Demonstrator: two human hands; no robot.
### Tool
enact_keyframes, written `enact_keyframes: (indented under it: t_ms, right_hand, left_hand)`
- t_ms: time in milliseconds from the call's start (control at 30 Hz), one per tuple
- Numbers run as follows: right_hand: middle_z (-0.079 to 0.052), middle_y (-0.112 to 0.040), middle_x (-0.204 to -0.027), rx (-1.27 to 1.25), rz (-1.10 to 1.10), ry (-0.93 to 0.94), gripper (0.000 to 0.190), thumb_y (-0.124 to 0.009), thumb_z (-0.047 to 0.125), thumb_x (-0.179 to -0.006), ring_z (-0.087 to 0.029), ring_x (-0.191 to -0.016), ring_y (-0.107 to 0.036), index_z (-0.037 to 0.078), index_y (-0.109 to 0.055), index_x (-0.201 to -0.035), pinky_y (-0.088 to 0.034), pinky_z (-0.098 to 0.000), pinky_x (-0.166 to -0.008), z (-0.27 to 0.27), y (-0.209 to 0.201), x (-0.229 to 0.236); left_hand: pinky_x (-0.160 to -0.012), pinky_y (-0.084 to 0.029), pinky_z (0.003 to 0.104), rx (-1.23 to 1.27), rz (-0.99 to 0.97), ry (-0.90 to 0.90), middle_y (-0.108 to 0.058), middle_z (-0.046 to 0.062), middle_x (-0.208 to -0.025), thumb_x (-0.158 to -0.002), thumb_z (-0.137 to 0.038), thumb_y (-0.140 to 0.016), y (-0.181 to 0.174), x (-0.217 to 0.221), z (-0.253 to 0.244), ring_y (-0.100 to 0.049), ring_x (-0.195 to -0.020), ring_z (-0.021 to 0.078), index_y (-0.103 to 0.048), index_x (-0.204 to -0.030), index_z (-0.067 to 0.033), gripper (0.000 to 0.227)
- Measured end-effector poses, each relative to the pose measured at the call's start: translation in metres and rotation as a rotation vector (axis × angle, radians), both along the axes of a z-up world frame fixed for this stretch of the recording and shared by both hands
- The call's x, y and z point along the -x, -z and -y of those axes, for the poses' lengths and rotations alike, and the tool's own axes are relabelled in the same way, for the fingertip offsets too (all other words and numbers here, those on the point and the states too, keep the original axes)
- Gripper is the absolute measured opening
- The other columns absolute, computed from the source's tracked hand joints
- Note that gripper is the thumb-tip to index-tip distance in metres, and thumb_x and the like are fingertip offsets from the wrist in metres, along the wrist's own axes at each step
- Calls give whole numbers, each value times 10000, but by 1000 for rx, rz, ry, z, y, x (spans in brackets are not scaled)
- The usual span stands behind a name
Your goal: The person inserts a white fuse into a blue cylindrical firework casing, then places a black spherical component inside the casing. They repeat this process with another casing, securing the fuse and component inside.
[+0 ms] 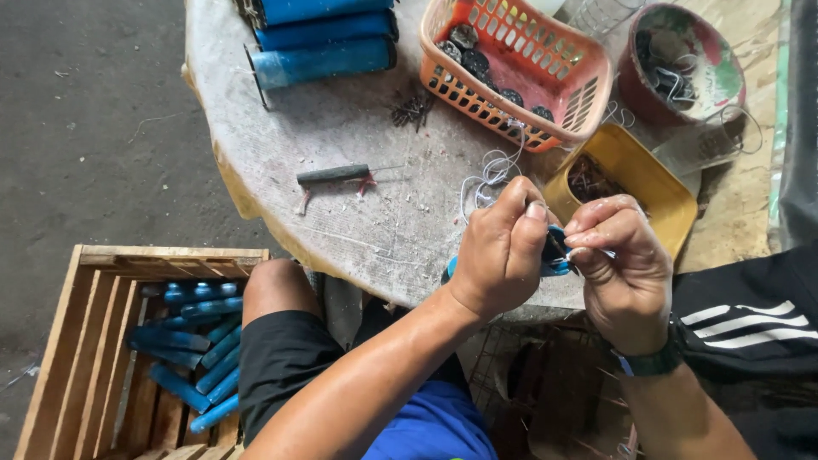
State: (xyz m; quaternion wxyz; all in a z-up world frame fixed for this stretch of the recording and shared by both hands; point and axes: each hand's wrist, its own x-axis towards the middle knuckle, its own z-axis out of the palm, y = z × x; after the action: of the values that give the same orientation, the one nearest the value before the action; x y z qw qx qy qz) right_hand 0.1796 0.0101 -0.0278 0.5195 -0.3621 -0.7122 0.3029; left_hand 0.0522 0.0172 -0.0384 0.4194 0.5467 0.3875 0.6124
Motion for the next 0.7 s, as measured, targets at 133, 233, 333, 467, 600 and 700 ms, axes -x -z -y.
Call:
enact_keyframes:
  t_ms: [133,233,333,467,600,700]
  right_hand:
    - [-46,-470,-851,18,32,-13,69,-539,158,-838,-133,-831,-480,136,-489,-795,-427,-228,-798,-1,-2,-2]
    - [-34,-468,-848,27,-1,-17,74,-547,156,-836,-126,-843,-476,139,-487,-796,-416,-224,-827,-2,0,-1]
    - [-40,-462,-842,40,-5,-20,76,-542,169,-839,-131,-838,-466,139,-487,-796,-402,-226,-821,-3,0,-5]
    - [-25,-444,-878,135,-41,-134,65,-551,165,-825,-115,-841,-466,146,-492,-806,-392,-208,-844,-5,-3,-12]
    - [-30,-440,-864,111,-38,-109,76,-550,188,-830,-124,-836,-463,140,-497,-804,-397,-223,-846,-4,-1,-9]
    - [-31,-450,-858,88,-16,-35,89,-542,181,-850,-110,-819,-464,138,-494,-789,-395,-192,-805,0,-2,-5]
  left_hand:
    - [-545,-412,329,-10,28,6,-558,14,-665,-844,-287,-288,1,-1,0,-529,-552,204,-408,-758,-100,238]
    - [-542,-404,339,-1,7,-4,-545,9,-652,-847,-298,-285,3,-1,-1,-531,-535,220,-405,-755,-113,239]
    - [-497,-385,340,-36,14,15,-492,19,-615,-851,-314,-273,5,-3,-2,-499,-504,207,-387,-769,-117,242]
    - [-504,-336,338,-73,8,20,-415,15,-578,-844,-265,-294,4,-4,-1,-412,-486,207,-357,-734,-114,197]
    - [-515,-337,312,-95,41,24,-392,2,-587,-848,-251,-300,3,-3,0,-376,-503,174,-352,-726,-111,193]
    - [-586,-385,319,-68,44,93,-456,25,-668,-850,-301,-329,16,-9,0,-451,-575,179,-429,-839,-130,198]
